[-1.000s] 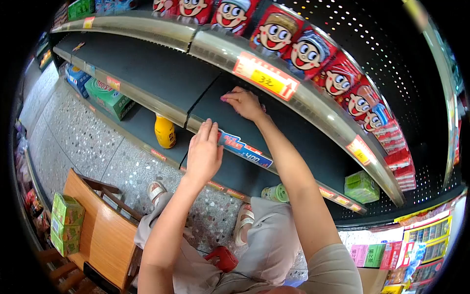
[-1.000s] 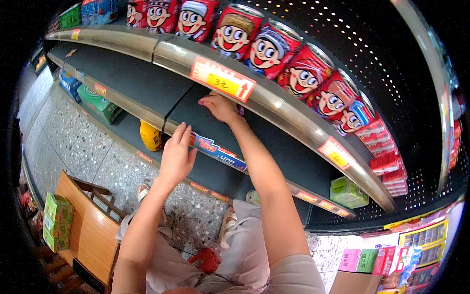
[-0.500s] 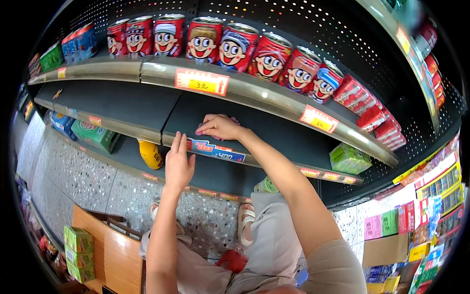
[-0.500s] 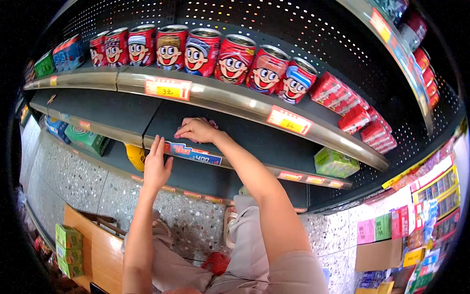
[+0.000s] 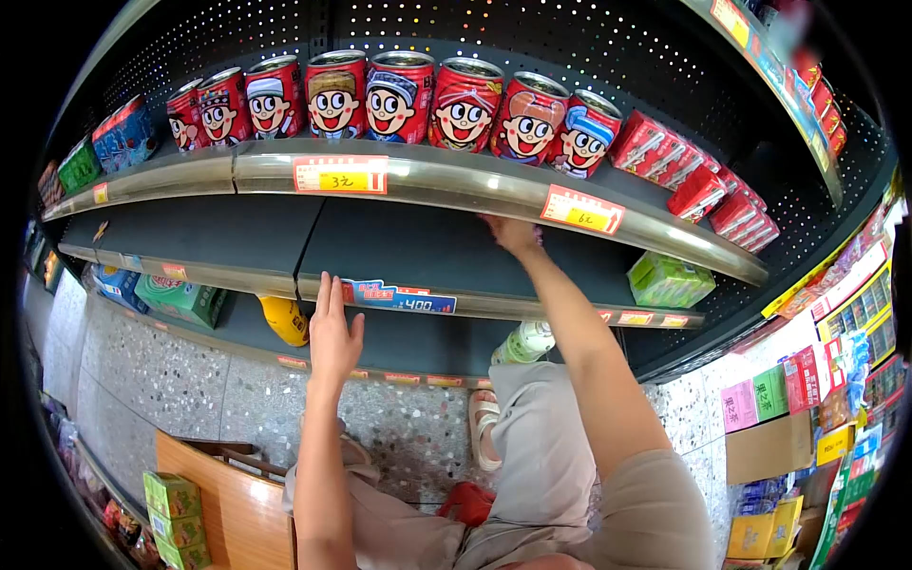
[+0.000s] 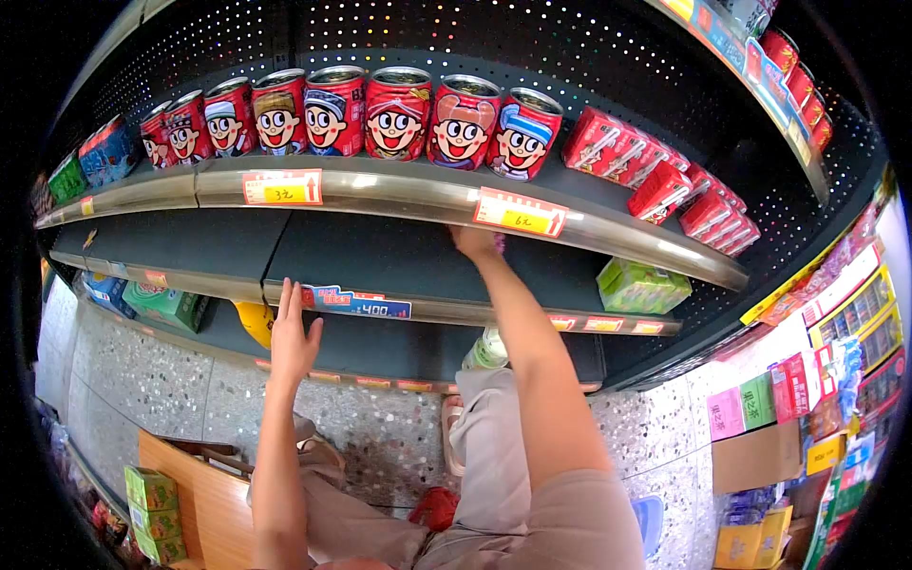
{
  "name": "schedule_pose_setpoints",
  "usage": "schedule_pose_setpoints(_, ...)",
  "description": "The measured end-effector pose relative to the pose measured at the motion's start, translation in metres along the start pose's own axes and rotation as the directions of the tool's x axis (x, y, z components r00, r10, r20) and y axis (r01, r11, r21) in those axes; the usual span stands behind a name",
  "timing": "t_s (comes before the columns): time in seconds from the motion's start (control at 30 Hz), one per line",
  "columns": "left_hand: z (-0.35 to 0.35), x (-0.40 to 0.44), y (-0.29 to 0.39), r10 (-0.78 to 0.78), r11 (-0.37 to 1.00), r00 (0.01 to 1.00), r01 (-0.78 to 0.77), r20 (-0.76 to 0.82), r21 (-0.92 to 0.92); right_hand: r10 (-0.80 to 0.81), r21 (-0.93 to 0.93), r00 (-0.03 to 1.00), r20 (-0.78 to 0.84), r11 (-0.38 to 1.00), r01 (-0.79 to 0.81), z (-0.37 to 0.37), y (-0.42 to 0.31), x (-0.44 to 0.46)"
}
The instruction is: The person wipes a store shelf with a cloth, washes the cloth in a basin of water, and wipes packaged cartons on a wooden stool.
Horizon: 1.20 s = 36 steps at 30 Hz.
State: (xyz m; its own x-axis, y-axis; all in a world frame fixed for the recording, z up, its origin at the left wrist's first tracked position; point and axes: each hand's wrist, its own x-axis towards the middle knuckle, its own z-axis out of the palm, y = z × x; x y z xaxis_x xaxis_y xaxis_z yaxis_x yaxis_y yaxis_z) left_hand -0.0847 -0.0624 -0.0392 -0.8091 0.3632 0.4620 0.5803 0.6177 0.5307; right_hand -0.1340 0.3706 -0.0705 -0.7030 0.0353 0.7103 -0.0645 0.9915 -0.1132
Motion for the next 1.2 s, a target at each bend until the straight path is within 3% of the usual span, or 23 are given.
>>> schedule_pose_setpoints(0.03, 0.000, 0.000, 0.000, 0.008, 1.000, 1.000, -0.008, -0.003, 0.006, 0.041, -0.003, 0.999, -0.007, 0.999, -0.041, -0.005, 0.018, -0.008)
schedule_pose_setpoints(0.1, -0.003, 0.000, 0.003, -0.013, 1.000, 1.000, 0.013, 0.023, 0.007, 0.201, -0.179, 0.978, 0.060, 0.966, -0.187, -0.030, 0.034, -0.023)
schedule_pose_setpoints(0.17, -0.004, 0.001, 0.004, -0.019, 1.000, 0.999, 0.019, 0.031, 0.014, 0.227, -0.462, 0.964, 0.141, 0.876, -0.138, -0.059, 0.045, -0.033)
schedule_pose_setpoints(0.27, -0.002, 0.001, 0.003, 0.004, 0.999, 1.000, -0.004, 0.013, 0.033, 0.530, -0.279, 0.806, 0.263, 0.842, -0.463, -0.073, 0.070, -0.039)
schedule_pose_setpoints(0.37, -0.001, 0.002, 0.002, 0.034, 0.998, 0.999, -0.034, -0.005, 0.057, 0.493, -0.538, 0.864, 0.107, 0.759, -0.366, -0.062, 0.069, -0.051)
schedule_pose_setpoints(0.47, -0.001, 0.004, 0.003, 0.009, 0.998, 1.000, -0.009, 0.002, 0.062, 0.397, -0.458, 0.918, -0.013, 0.814, -0.358, -0.051, 0.059, -0.052)
schedule_pose_setpoints(0.57, 0.001, 0.004, 0.009, -0.021, 0.998, 1.000, 0.022, -0.012, 0.063, 0.223, -0.267, 0.975, -0.016, 0.939, -0.219, -0.047, 0.037, -0.057)
schedule_pose_setpoints(0.67, 0.005, 0.004, 0.008, -0.004, 0.998, 0.999, 0.007, -0.049, 0.068, 0.414, -0.296, 0.834, 0.366, 0.901, -0.318, -0.065, -0.026, -0.031)
schedule_pose_setpoints(0.7, 0.005, 0.003, 0.008, 0.005, 0.998, 0.998, -0.001, -0.058, 0.063, 0.320, -0.217, 0.883, 0.345, 0.942, -0.256, -0.055, -0.032, -0.035)
schedule_pose_setpoints(0.73, 0.005, 0.002, 0.008, 0.016, 0.998, 0.998, -0.012, -0.064, 0.058, 0.337, -0.224, 0.854, 0.396, 0.938, -0.266, -0.053, -0.049, -0.029)
schedule_pose_setpoints(0.77, 0.006, 0.003, 0.006, 0.020, 0.998, 0.998, -0.016, -0.065, 0.058, 0.389, -0.152, 0.880, 0.273, 0.921, -0.360, -0.033, -0.062, -0.033)
schedule_pose_setpoints(0.87, 0.004, 0.003, 0.007, 0.003, 0.999, 0.999, -0.002, -0.045, 0.037, 0.207, -0.031, 0.878, 0.432, 0.976, -0.215, -0.028, -0.122, -0.014)
schedule_pose_setpoints(0.9, 0.003, 0.002, 0.011, -0.011, 1.000, 0.999, 0.012, -0.044, 0.006, 0.097, 0.047, 0.907, 0.410, 0.991, -0.127, 0.018, -0.121, -0.015)
schedule_pose_setpoints(0.97, 0.011, -0.001, 0.007, 0.009, 1.000, 0.998, -0.009, -0.065, -0.009, 0.077, 0.130, 0.845, 0.529, 0.977, -0.171, -0.003, -0.181, 0.009)
schedule_pose_setpoints(1.03, 0.020, -0.007, 0.004, 0.050, 0.999, 0.994, -0.050, -0.099, 0.003, 0.030, 0.559, 0.933, 0.360, 0.794, -0.241, 0.006, -0.212, 0.020)
schedule_pose_setpoints(1.13, 0.020, -0.026, 0.020, 0.089, 0.992, 0.986, -0.101, -0.138, -0.077, 0.022, 0.673, 0.989, 0.144, 0.731, -0.114, -0.035, -0.245, 0.029)
schedule_pose_setpoints(1.2, 0.015, -0.039, 0.035, 0.044, 0.988, 0.994, -0.057, -0.096, -0.142, -0.076, 0.729, 0.988, 0.137, 0.683, -0.048, -0.083, -0.251, 0.020)
